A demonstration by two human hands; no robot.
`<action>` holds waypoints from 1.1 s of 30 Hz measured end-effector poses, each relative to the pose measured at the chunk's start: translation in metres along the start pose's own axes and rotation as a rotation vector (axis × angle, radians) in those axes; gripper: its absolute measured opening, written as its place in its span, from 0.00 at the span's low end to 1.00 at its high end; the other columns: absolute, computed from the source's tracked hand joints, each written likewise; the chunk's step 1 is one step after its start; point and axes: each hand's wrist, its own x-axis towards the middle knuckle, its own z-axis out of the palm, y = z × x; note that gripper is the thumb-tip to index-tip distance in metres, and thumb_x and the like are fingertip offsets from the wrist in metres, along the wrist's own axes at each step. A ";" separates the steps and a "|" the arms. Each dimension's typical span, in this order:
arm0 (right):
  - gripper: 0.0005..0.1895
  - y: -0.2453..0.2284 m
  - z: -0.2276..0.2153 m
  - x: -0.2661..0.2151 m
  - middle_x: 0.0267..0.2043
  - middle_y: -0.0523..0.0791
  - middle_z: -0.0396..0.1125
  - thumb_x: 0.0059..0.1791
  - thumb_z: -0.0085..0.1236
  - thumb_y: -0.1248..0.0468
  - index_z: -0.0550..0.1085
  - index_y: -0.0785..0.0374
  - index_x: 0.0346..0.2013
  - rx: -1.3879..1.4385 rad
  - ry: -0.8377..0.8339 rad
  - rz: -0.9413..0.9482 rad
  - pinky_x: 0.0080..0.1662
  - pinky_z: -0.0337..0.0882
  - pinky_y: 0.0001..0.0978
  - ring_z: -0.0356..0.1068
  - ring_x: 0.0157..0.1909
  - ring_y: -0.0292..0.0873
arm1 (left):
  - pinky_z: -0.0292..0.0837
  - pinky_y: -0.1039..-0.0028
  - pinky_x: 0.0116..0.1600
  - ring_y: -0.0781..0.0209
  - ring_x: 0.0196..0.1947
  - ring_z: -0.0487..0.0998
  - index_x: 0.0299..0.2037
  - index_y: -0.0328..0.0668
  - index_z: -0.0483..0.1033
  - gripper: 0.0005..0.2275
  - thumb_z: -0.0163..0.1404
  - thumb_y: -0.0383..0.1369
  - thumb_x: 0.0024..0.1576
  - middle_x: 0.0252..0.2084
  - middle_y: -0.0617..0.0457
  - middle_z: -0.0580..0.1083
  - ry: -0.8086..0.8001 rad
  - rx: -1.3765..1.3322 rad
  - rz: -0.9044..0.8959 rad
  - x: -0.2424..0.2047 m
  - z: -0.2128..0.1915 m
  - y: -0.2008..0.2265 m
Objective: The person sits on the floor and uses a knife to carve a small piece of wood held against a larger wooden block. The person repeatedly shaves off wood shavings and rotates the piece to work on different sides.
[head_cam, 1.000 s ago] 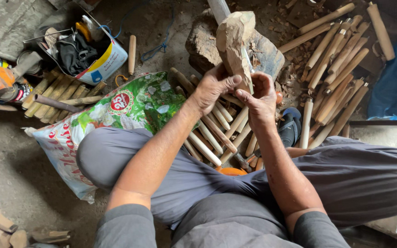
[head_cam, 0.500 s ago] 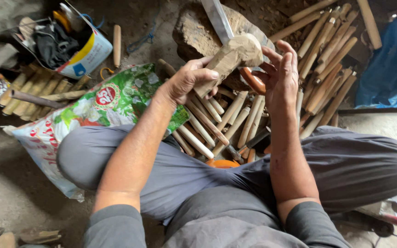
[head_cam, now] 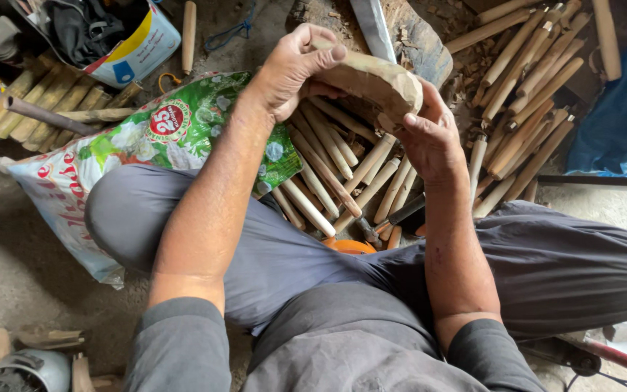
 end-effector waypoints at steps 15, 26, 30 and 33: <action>0.43 0.035 -0.002 0.012 0.71 0.54 0.62 0.45 0.73 0.64 0.62 0.64 0.72 -0.496 0.105 -0.086 0.71 0.66 0.43 0.62 0.73 0.52 | 0.67 0.44 0.77 0.41 0.68 0.73 0.72 0.44 0.62 0.40 0.70 0.48 0.53 0.62 0.37 0.75 0.121 -0.100 0.295 0.026 0.010 -0.025; 0.27 0.062 -0.049 0.022 0.47 0.48 0.67 0.49 0.62 0.71 0.66 0.58 0.62 -1.664 0.390 0.001 0.40 0.76 0.38 0.70 0.40 0.43 | 0.57 0.53 0.82 0.47 0.79 0.56 0.77 0.47 0.51 0.43 0.69 0.44 0.59 0.78 0.40 0.57 0.316 0.316 0.499 0.055 -0.008 -0.014; 0.14 0.065 -0.033 0.007 0.30 0.42 0.62 0.52 0.58 0.65 0.66 0.60 0.50 -0.816 0.482 0.182 0.25 0.66 0.30 0.63 0.25 0.36 | 0.67 0.64 0.74 0.50 0.66 0.71 0.76 0.44 0.57 0.38 0.69 0.38 0.59 0.67 0.40 0.70 0.217 0.085 0.500 0.046 0.009 -0.003; 0.10 0.057 -0.014 -0.005 0.25 0.39 0.61 0.51 0.57 0.67 0.68 0.61 0.46 -0.613 0.502 0.036 0.22 0.60 0.26 0.61 0.22 0.34 | 0.70 0.68 0.68 0.54 0.61 0.74 0.66 0.45 0.63 0.26 0.65 0.38 0.63 0.60 0.48 0.73 0.139 0.239 0.556 0.042 0.017 0.009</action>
